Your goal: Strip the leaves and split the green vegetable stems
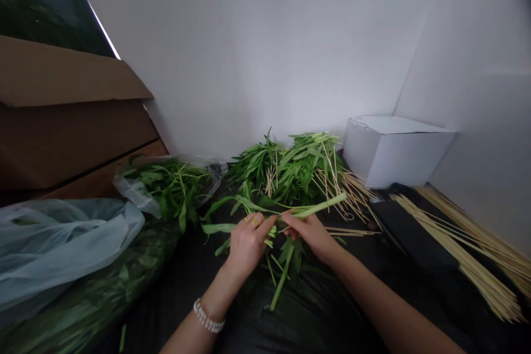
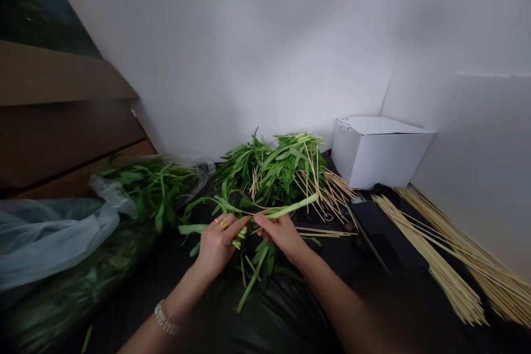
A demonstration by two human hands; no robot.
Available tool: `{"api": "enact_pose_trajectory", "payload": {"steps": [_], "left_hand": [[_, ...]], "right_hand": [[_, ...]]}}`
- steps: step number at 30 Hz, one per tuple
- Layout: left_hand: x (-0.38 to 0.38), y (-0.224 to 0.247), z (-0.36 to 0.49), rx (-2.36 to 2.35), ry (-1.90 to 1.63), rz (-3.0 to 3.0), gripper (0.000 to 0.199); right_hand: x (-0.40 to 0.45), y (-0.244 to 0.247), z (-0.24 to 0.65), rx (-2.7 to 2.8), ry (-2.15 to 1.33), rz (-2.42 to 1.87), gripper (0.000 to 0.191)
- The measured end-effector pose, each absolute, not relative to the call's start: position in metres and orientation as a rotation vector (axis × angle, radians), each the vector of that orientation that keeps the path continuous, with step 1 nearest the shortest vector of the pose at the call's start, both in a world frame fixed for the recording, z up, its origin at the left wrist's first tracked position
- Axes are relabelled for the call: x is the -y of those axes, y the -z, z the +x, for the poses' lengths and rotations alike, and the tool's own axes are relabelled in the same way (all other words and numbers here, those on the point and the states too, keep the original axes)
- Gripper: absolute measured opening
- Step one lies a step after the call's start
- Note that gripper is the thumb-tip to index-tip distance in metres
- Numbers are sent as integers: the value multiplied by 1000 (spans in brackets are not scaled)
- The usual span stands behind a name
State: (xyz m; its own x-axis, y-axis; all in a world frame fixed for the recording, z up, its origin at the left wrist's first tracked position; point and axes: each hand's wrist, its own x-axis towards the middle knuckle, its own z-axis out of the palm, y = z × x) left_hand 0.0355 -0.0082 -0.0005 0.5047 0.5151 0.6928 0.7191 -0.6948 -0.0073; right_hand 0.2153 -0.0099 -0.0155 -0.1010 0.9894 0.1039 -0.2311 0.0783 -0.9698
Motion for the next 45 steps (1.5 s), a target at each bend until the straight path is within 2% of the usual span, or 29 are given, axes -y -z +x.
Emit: {"api": "enact_pose_trajectory", "payload": {"steps": [5,9,14,22,34,40,45], "left_hand": [[1,-5,23,1243,1234,-2296,27],[-11,-20,-1,1515,1445,-2034,24],[-11,-28,-5,1588,1571,-2007,23],[-8,-11,16,1434,1441,-2336,23],[-17,-9,7,1544,1451,-2240,30],[-32,-11,-19,1713,1661,-2086,20],[-39,-10,-33,1928,2033,-1949,31]], "right_hand": [[5,11,222,935,-1348,-857,41],[3,5,229,769,-1377,-782,37],[3,3,230,692,-1397,-744,34],[5,-2,229,647,-1476,-714,30],[10,-1,229,851,-1506,-635,27],[9,3,229,917,-1454,-690,24],[7,7,229,1049,-1287,-748,21]]}}
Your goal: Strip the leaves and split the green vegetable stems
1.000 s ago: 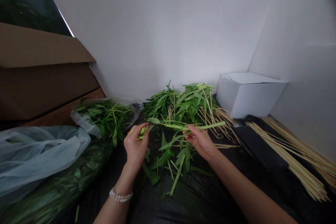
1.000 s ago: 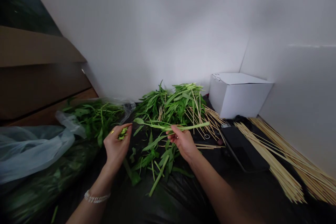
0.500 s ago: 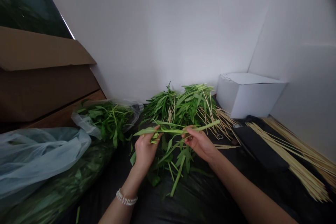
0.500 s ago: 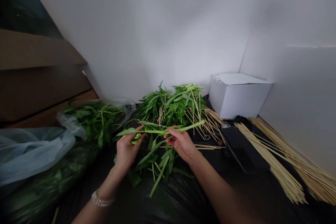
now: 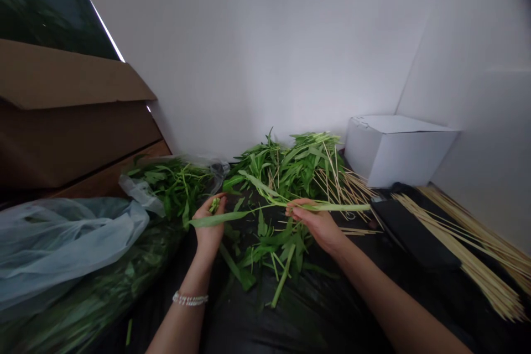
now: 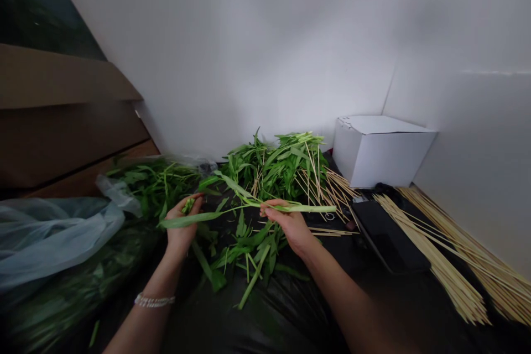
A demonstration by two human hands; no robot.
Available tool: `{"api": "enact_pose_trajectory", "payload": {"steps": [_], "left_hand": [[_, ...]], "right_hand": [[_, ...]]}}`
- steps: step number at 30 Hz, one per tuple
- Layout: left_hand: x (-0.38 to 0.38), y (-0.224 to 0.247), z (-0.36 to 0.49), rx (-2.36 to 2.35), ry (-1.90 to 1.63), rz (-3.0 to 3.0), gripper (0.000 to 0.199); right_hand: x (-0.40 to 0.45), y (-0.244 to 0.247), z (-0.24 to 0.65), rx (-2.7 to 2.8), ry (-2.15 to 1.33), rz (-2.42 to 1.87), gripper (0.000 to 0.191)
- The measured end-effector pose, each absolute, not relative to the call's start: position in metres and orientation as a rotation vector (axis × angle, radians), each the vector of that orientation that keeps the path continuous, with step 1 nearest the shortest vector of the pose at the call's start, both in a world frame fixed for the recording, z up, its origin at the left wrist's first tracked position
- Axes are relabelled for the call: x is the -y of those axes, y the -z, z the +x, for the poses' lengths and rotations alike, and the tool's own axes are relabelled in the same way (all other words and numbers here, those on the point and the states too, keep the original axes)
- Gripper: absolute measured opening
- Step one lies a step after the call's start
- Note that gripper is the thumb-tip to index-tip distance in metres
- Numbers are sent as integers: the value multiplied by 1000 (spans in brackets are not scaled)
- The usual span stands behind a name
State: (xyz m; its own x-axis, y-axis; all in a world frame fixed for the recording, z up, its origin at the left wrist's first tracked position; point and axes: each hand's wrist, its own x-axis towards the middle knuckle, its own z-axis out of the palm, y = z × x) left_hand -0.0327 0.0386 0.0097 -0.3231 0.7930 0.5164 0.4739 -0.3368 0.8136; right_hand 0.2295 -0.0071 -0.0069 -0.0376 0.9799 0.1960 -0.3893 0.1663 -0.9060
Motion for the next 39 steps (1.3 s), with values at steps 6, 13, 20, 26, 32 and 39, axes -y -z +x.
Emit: {"api": "enact_pose_trajectory", "payload": {"steps": [6,13,20,26,32,39], "left_hand": [[-42,-17,-44,-1632,-1758,1347,42],[-48,-23,-62,-1608,-2056,1153,42],[-35,-37,-52,-1747,-2213,1256,30],[-27,-43,-48,-1771,-2132,1508,24],[-26,-32,-35,-1560,-1407,2045,23],[-26,-18,-23,-1594,-1026,2337,24]], "right_hand": [[10,2,231,1430,-931,-868,16],[15,1,229,1603,-663,-900,15],[13,10,223,1702,-423,-871,22],[10,27,222,1882,-260,-793,34],[12,29,218,1840,-299,-797,30],[18,11,218,1736,-459,-828,24]]}}
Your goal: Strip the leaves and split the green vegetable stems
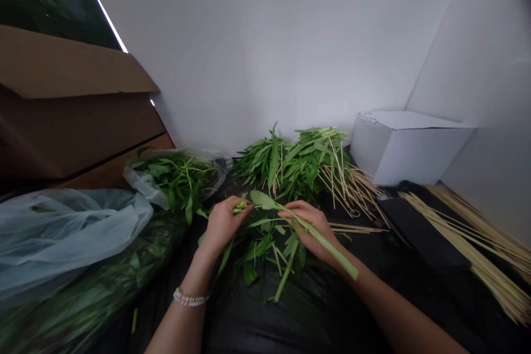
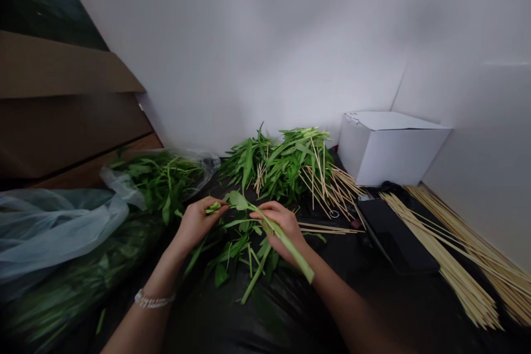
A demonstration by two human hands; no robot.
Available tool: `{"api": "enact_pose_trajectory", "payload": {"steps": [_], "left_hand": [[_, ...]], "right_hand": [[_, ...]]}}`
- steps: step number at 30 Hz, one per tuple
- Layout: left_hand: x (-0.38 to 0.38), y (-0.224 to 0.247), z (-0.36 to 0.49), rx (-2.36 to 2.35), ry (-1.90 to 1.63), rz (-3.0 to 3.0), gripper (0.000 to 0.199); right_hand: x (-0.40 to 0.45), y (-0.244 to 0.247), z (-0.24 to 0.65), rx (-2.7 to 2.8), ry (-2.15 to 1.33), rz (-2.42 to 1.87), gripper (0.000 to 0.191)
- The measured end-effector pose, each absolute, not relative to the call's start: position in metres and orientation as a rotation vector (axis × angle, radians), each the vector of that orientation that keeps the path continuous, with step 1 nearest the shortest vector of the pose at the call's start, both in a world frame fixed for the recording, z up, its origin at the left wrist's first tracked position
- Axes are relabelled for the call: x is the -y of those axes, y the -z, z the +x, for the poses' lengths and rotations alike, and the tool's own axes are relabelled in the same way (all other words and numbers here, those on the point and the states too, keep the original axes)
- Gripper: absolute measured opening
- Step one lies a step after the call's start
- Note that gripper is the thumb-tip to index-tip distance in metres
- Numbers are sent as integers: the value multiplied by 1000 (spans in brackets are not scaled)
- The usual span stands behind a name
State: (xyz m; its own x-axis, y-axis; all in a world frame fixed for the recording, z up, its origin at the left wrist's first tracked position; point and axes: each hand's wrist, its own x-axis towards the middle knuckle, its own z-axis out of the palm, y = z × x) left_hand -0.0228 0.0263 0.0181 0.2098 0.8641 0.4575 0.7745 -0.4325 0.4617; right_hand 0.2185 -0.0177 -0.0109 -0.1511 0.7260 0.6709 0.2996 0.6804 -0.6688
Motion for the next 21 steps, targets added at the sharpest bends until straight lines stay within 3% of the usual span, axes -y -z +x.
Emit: {"api": "enact_pose_trajectory", "payload": {"steps": [5,11,21], "left_hand": [[-27,-14,-21,-1648,-968,2311,22],[-27,-13,-16,-1622,-1021,2258,26],[-23,-13,-9,-1603,-946,2084,30]], "right_hand": [[22,2,221,1629,-736,-848,22],[14,4,220,1150,-1283,-740,55],[14,6,221,1152,-1299,-732,55]]}}
